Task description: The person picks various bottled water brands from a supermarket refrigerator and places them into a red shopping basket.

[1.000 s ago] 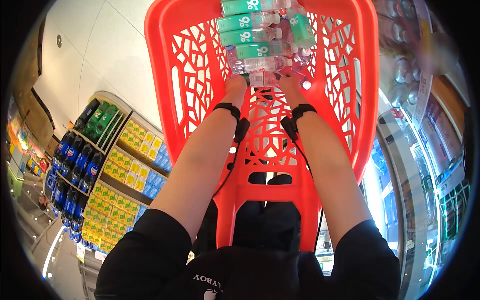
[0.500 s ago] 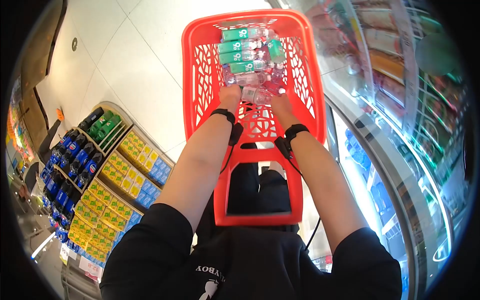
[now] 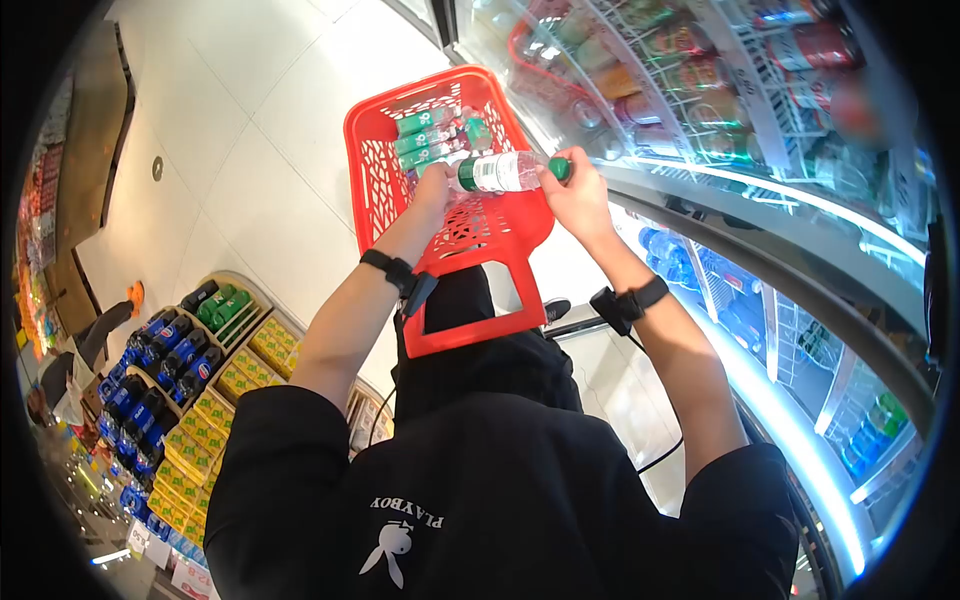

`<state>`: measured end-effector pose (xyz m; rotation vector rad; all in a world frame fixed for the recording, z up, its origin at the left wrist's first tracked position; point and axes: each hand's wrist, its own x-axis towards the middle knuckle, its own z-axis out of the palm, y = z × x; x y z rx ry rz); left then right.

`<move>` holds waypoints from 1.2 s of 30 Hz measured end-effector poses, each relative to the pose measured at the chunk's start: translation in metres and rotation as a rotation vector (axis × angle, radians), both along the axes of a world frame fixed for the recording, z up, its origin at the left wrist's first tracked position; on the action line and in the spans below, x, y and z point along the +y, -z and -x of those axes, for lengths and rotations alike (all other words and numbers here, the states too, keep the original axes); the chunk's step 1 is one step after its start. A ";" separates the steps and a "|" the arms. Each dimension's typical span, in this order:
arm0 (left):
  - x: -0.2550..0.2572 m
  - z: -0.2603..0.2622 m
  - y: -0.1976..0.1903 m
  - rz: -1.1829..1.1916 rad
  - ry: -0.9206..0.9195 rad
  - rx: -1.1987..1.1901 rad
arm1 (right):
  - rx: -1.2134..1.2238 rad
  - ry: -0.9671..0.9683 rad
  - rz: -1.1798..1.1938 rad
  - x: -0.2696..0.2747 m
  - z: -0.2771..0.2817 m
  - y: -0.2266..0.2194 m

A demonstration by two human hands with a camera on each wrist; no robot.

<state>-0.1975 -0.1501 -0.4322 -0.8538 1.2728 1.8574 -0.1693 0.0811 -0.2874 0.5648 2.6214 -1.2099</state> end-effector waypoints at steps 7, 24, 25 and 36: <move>0.062 -0.045 -0.183 0.087 0.372 0.174 | 0.584 0.288 0.130 0.059 -0.090 -0.157; 0.217 -0.210 -0.430 -0.318 1.267 0.311 | 0.829 0.332 0.791 0.161 -0.307 -0.392; 0.220 -0.216 -0.436 -0.315 1.292 0.307 | 0.839 0.289 0.885 0.177 -0.316 -0.391; 0.253 -0.240 -0.495 -0.569 1.296 0.995 | 1.284 0.118 0.953 0.174 -0.339 -0.465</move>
